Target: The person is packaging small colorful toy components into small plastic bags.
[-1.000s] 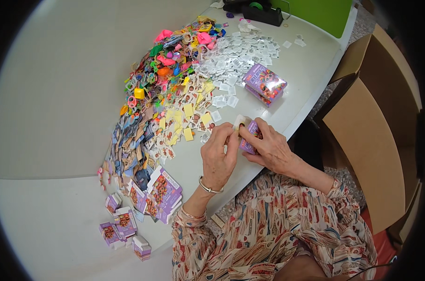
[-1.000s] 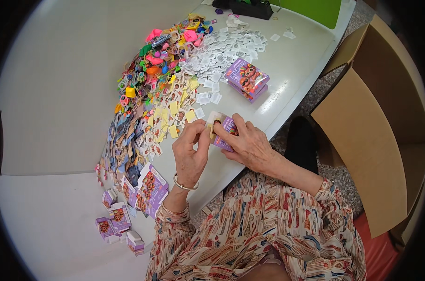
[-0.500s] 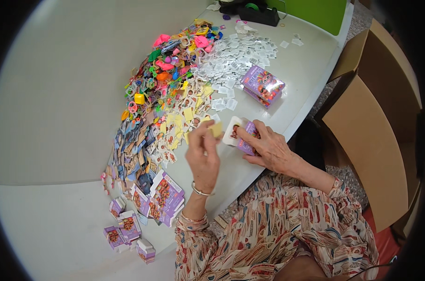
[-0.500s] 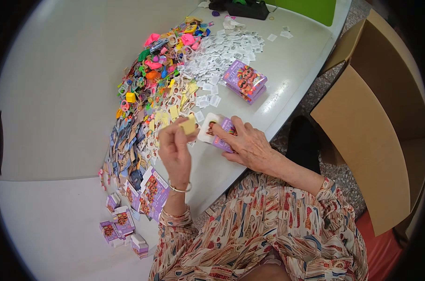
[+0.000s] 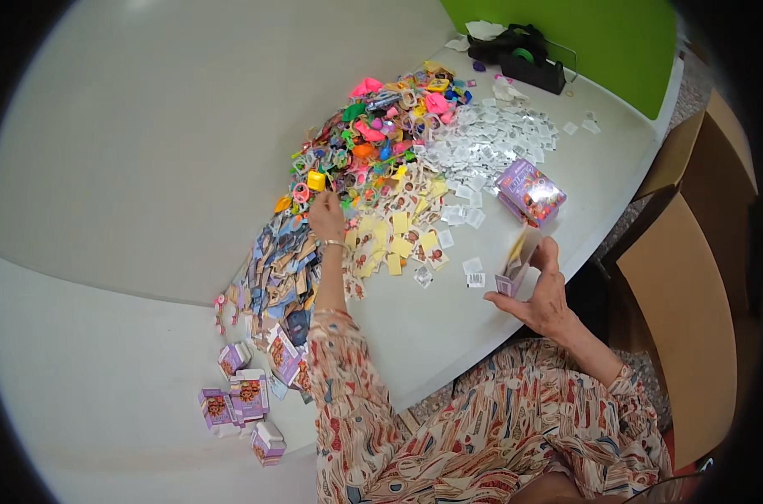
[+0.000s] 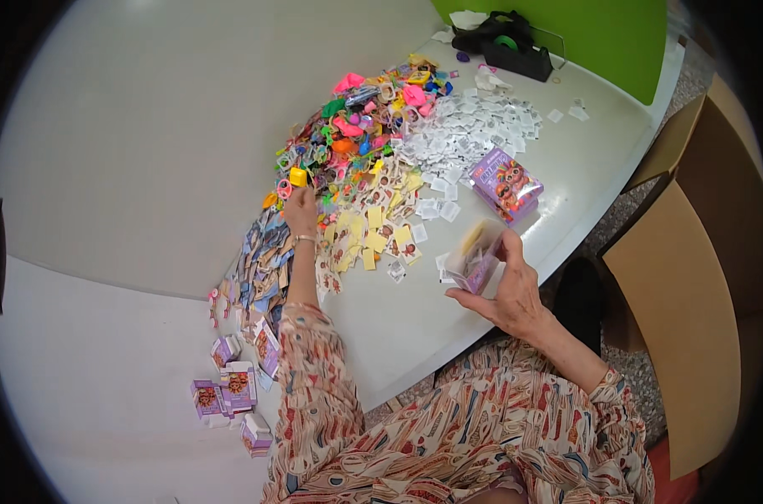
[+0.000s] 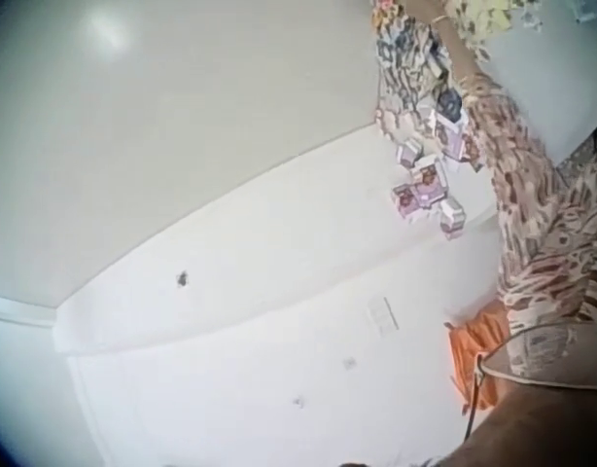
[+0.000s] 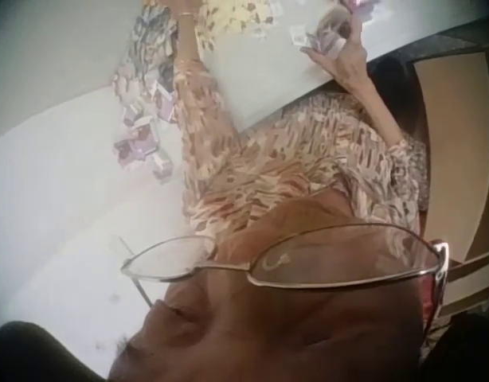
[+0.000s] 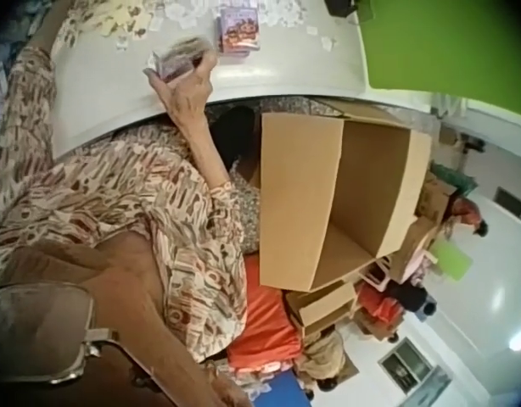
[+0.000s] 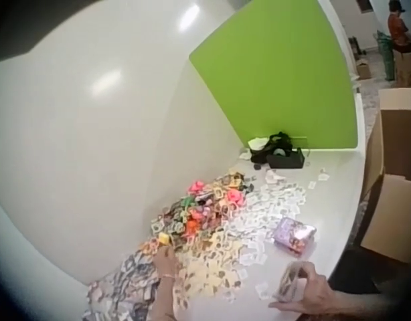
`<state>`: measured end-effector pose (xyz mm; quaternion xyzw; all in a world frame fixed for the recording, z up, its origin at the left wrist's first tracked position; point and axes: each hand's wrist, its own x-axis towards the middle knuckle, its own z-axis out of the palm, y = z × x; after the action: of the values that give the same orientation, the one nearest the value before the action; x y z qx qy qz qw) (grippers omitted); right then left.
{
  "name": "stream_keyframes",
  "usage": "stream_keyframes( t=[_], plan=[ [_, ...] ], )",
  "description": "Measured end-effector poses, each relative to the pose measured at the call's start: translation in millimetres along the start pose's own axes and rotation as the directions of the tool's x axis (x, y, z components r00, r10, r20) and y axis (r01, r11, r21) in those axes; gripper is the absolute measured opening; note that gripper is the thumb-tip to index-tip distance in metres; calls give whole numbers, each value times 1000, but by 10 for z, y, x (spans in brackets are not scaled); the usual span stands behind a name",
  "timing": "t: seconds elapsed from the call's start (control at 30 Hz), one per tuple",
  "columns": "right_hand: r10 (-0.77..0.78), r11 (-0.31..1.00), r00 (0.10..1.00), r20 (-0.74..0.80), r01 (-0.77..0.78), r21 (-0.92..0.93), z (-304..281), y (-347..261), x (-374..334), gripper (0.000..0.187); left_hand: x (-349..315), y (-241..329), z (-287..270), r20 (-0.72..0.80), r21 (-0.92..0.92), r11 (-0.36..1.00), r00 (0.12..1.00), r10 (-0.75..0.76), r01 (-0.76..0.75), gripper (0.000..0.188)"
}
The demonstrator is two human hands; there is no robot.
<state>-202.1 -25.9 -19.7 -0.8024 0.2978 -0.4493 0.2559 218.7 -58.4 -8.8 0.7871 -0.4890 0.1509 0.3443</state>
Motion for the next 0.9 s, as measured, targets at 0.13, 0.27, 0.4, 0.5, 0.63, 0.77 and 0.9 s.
stream_keyframes(
  t=[0.13, 0.27, 0.4, 0.5, 0.63, 0.77, 0.9],
  plan=[
    [44, 999, 997, 58, -46, 19, 214, 93, -91, 104, 612, -847, 64, -114, 356, 932, 993, -30, 69, 27],
    [88, 996, 991, 99, -89, 0, 244, 195, -142, 104, 722, -781, 297, -27, 454, 888, 997, -69, 73, 42],
    [-40, 996, 997, 63, 45, -79, 235, 283, -175, 100, 611, -413, 410, 74, 543, 840, 996, -43, -4, 39],
    [-51, 998, 997, 67, 53, -42, 252, 238, -145, 97, 600, -526, 209, -19, 403, 914, 999, -44, 48, 39],
    [-88, 995, 994, 68, 91, -43, 297, 210, -108, 97, 429, -462, -160, 102, -17, 966, 962, -253, 256, 31],
    [-38, 995, 998, 58, 43, -90, 175, 271, -173, 96, -55, 477, -240, 679, -734, -71, 732, -53, 675, 30],
    [-35, 997, 996, 86, 41, -72, 198, 184, -105, 95, -613, 880, -413, 736, -651, -203, 674, 69, 731, 44]
  ],
)
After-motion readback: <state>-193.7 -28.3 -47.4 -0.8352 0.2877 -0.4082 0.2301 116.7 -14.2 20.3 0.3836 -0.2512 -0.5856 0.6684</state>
